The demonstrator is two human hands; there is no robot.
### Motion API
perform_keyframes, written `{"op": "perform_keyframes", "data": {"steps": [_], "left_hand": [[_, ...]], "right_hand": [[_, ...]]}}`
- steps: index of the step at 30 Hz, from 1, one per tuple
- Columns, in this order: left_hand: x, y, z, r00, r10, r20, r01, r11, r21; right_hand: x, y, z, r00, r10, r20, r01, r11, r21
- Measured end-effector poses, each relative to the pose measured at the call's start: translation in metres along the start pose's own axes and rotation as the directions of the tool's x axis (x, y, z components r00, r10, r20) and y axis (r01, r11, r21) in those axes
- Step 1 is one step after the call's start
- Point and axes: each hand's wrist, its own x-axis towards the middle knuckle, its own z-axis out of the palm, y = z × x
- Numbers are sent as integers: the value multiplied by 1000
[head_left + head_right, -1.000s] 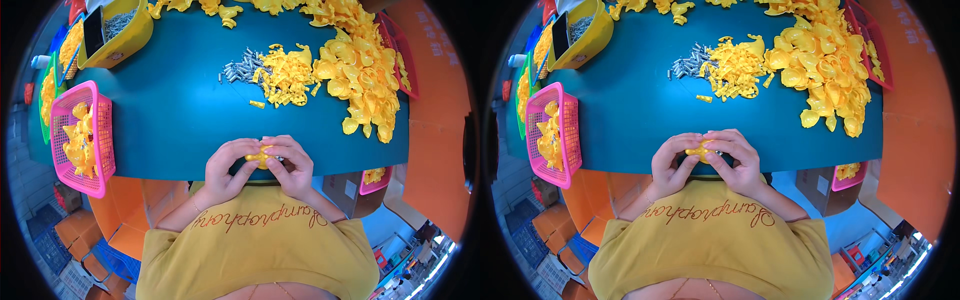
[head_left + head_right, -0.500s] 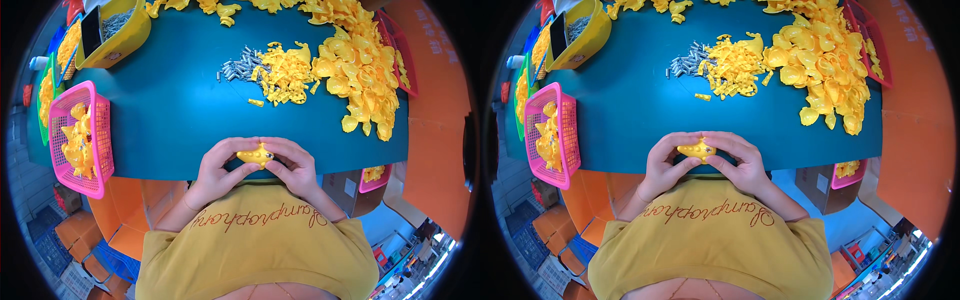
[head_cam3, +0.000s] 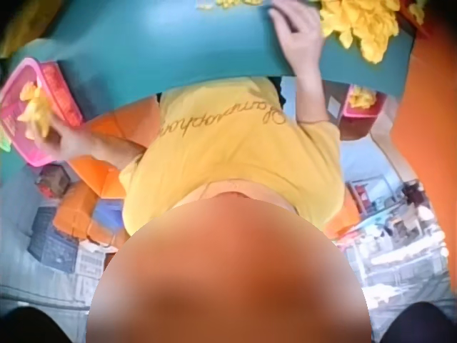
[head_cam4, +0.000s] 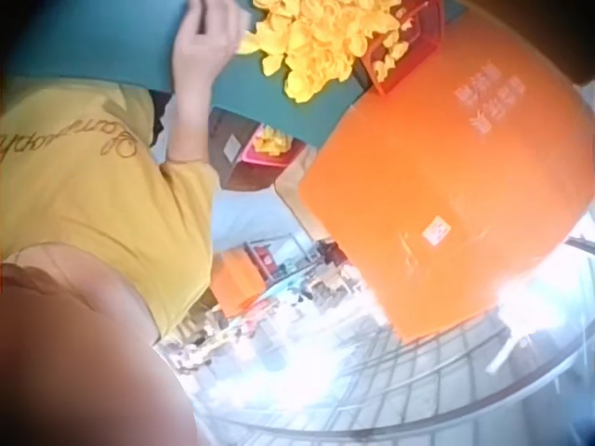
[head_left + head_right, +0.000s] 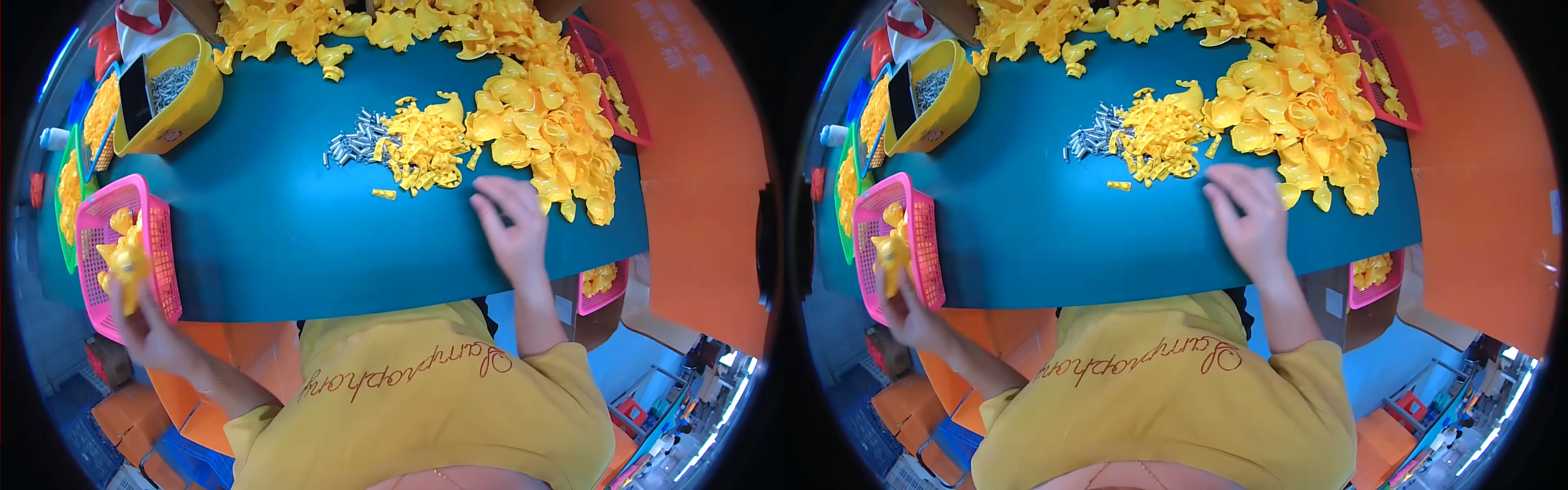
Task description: Assemble plastic toy ducks by joining body parts at a factory workbench.
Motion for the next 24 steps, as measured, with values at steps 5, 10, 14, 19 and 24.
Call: {"op": "perform_keyframes", "data": {"steps": [5,10,14,19,24], "left_hand": [[48,-53,-35,945,222,239,-319,777,542],[45,-63,-42,914,9,405,-285,725,627],[42,-25,-12,872,121,474,-430,650,626],[52,43,69,807,269,525,-424,883,200],[81,47,213,723,402,562,-457,888,-47]], "right_hand": [[33,13,-20,992,-65,-109,9,894,-449],[39,23,-13,995,-73,-63,35,883,-467],[32,20,-19,964,-206,-168,126,911,-393],[-10,-2,-5,991,131,-15,-117,925,360],[-36,-18,9,937,258,237,-348,757,552]]}}
